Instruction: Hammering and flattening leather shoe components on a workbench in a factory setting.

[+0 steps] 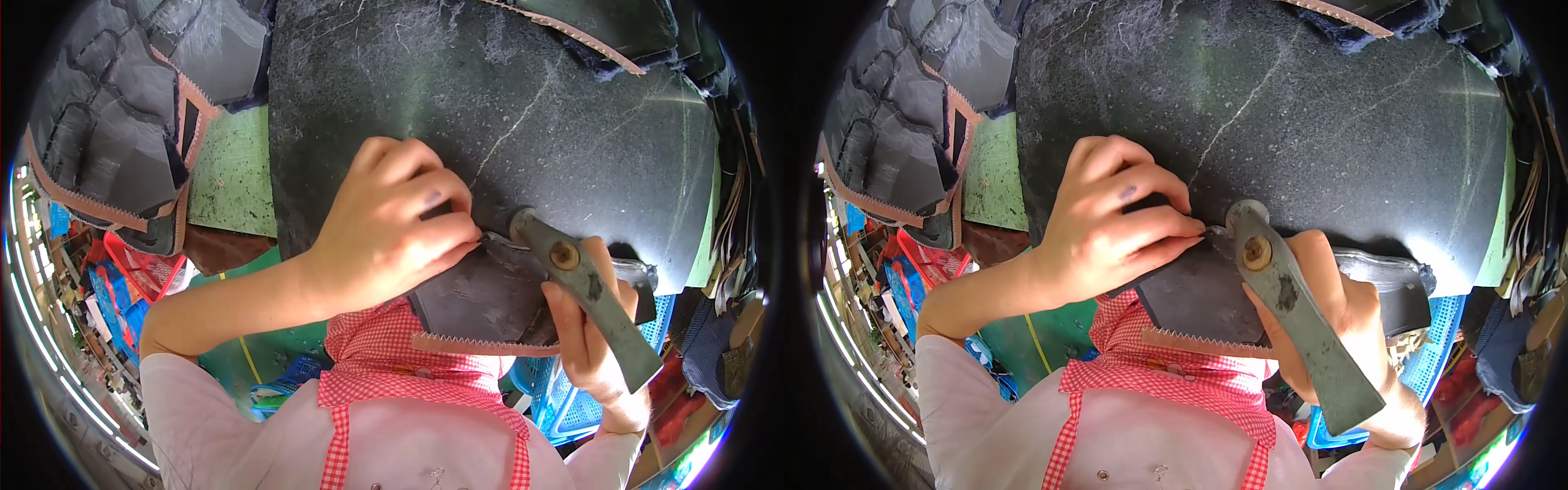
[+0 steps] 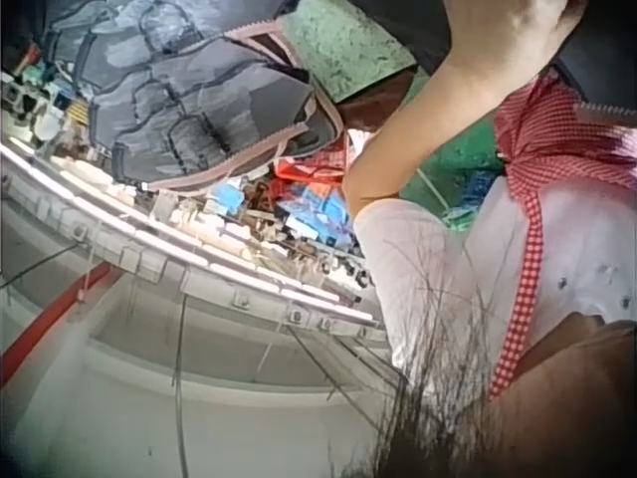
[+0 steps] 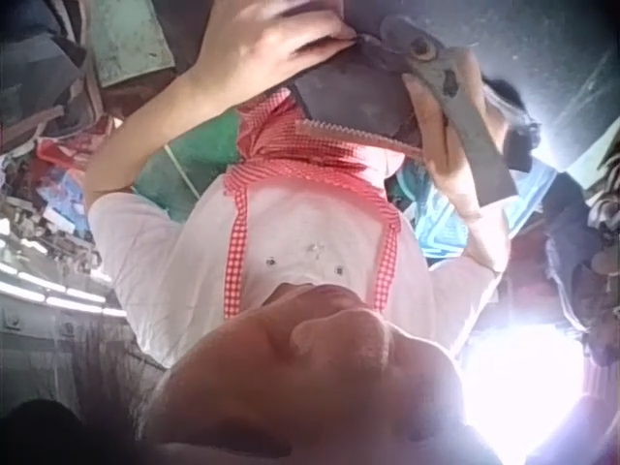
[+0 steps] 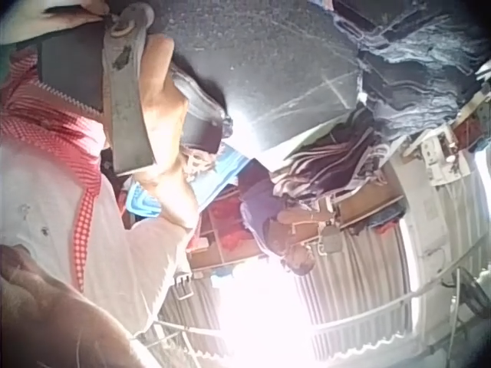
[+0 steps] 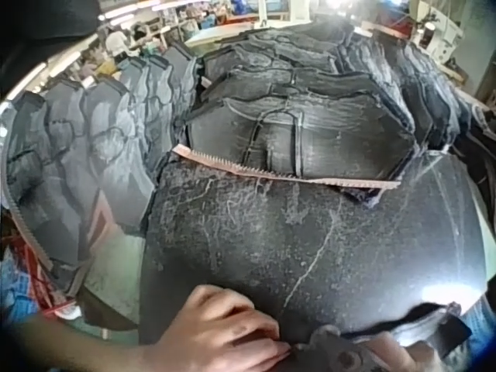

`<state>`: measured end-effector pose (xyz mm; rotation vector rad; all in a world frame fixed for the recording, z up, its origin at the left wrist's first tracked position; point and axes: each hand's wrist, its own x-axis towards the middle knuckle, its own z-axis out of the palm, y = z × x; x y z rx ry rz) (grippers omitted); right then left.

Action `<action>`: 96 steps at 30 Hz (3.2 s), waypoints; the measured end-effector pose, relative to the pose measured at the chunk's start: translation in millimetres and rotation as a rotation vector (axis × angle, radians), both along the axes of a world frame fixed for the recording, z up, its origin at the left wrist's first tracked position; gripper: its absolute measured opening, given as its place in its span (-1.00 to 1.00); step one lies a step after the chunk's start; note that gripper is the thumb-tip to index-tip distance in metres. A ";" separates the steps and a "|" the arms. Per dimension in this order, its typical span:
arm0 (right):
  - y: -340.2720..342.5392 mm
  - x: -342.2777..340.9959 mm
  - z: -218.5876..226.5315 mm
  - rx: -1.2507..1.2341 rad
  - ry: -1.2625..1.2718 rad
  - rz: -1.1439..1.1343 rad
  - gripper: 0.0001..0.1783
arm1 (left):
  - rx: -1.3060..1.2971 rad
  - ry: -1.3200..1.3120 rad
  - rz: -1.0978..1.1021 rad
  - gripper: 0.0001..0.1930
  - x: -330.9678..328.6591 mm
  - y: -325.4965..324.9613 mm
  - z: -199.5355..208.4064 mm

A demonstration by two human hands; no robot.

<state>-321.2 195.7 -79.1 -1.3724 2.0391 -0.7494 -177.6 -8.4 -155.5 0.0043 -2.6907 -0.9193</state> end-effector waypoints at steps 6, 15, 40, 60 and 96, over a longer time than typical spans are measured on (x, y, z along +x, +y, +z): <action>-4.6 -2.2 -5.1 0.029 -0.055 -0.016 -0.79 | -0.178 0.051 -0.067 -0.73 -1.6 6.5 6.6; -6.1 0.2 -2.2 0.109 -0.228 -0.024 -0.83 | 0.089 -0.099 0.096 -0.66 11.3 3.4 2.9; -12.9 -16.6 -5.1 -0.041 -0.105 -0.094 -0.79 | 0.043 0.011 -0.041 -0.43 2.8 30.1 0.2; -135.6 -195.8 -4.0 -0.499 0.604 -0.355 -0.57 | -0.264 0.247 0.236 -0.37 -64.9 -55.3 67.5; 75.3 -38.5 23.2 0.313 -0.222 -0.235 -0.69 | -0.118 -0.109 -0.096 -0.75 -65.8 54.7 7.3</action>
